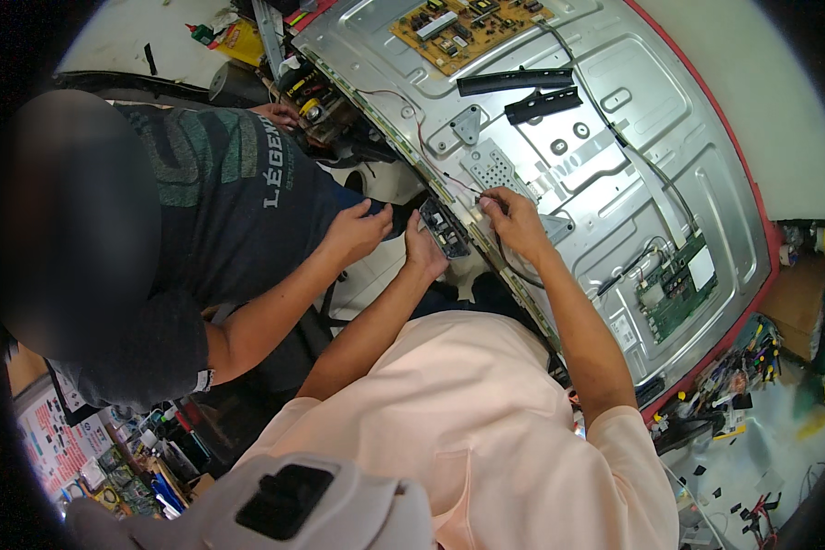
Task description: The person connects wires and handles internal circuit boards of a television by hand while another person assists.
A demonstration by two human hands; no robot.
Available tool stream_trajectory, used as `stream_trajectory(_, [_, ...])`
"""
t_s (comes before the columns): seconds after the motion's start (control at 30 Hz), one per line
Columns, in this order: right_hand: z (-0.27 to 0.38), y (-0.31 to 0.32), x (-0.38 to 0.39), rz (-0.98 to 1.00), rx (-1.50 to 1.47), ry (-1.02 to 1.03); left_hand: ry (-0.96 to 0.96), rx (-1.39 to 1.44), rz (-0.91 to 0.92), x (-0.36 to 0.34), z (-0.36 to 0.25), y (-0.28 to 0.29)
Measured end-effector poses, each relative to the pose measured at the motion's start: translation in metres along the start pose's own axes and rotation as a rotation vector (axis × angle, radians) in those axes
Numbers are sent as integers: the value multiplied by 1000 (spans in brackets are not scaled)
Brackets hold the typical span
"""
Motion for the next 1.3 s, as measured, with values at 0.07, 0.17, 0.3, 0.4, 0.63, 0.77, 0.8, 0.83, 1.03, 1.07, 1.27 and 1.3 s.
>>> stream_trajectory(0.07, [0, 1, -3, -22, -6, 25, 5, 2, 4, 0, 0, -1])
stream_trajectory(0.17, [-3, 2, -4, -43, -21, 30, 21, 12, -6, -1, 2, 2])
stream_trajectory(0.3, [-6, 2, -7, -46, -22, -2, 40, 49, -14, -4, 5, 10])
stream_trajectory(0.4, [-5, 4, -5, -43, 12, -10, 44, 110, -38, -6, 6, 22])
stream_trajectory(0.63, [-6, 2, -6, -11, 7, -43, 368, 581, -289, 2, 45, 57])
stream_trajectory(0.77, [-8, 3, -7, -26, 14, -9, 606, 1255, -722, 31, 78, 50])
stream_trajectory(0.8, [-8, 3, -8, -38, 21, 2, 622, 1400, -821, 38, 80, 43])
stream_trajectory(0.83, [-11, 4, -9, -51, 36, -13, 588, 1518, -893, 43, 79, 35])
stream_trajectory(1.03, [-10, 4, -10, -49, 37, -18, 493, 1394, -946, 74, 58, -18])
stream_trajectory(1.07, [-8, 4, -9, -39, 54, 1, 515, 1099, -864, 79, 52, -18])
stream_trajectory(1.27, [-5, 5, -9, -41, 79, 16, 667, 1149, -748, 81, 44, -16])
stream_trajectory(1.3, [-5, 6, -8, -47, 66, 19, 660, 1064, -710, 76, 44, -4])
Point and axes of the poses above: each hand's wrist, its own x-axis away from the middle knuckle, its own y-axis out of the back of the hand, z = x × y, the point moved 9 cm from there along -x, towards the middle knuckle, and after that the axes turned 5 degrees about -y, right-handed, at the moved point
